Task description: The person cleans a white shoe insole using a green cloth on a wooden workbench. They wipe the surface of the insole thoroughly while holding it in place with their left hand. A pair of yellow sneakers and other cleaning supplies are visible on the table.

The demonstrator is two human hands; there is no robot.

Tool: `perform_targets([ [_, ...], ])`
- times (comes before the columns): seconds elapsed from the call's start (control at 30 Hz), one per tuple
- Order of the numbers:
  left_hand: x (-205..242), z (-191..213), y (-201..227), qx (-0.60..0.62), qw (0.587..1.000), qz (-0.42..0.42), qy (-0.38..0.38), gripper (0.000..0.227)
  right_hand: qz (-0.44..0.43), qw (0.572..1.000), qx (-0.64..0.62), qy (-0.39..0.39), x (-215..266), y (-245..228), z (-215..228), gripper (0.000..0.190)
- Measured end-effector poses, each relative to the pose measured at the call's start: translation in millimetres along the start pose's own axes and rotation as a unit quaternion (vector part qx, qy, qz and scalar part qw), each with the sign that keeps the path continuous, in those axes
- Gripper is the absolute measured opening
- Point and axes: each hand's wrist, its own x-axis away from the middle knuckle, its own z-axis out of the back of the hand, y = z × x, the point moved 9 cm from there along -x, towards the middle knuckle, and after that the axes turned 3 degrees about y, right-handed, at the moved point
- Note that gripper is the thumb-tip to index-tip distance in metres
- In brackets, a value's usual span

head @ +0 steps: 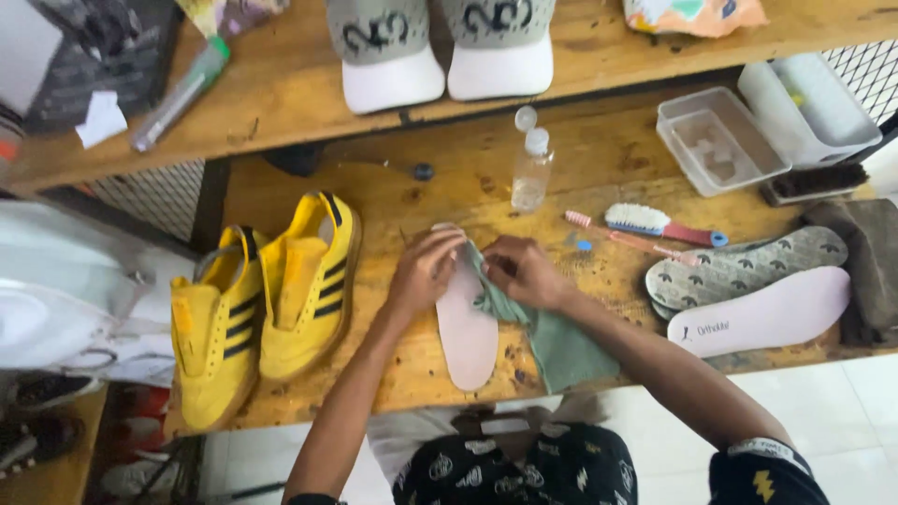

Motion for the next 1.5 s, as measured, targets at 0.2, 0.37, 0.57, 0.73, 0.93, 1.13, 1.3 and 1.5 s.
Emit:
perform_targets([
  [0.2,-10,-39,6,0.029,0.997,-0.008,-0.076,0.038,0.018,1.0,-0.002,0.016,2,2,1,0.011],
  [0.37,-1,-47,3,0.025,0.996,0.02,-0.078,0.041,0.0,0.999,0.037,0.007,4,7,-2,0.012],
  [0.57,11,-50,3,-0.026,0.994,0.051,-0.09,0.039,-0.04,0.997,0.035,-0.056,-11,-33,5,0.009],
  [0.73,3,-45,16,0.013,0.991,0.084,-0.107,0.04,-0.045,0.996,0.049,-0.062,-14,-35,1,0.011],
  [0.93,8,-48,10,0.032,0.981,0.128,-0.139,0.044,-0.069,0.995,0.045,-0.061,-17,-38,3,0.006],
  [1.13,6,-43,16,0.038,0.99,0.085,-0.108,0.046,-0.081,0.993,0.048,-0.069,-13,-30,0,0.006],
  [1.3,12,-47,10,0.024,0.988,0.095,-0.122,0.044,-0.084,0.993,0.051,-0.069,-13,-30,1,0.007],
  [1.5,14,-49,6,0.033,0.987,0.101,-0.122,0.043,-0.092,0.99,0.063,-0.086,-10,-24,-1,0.005],
])
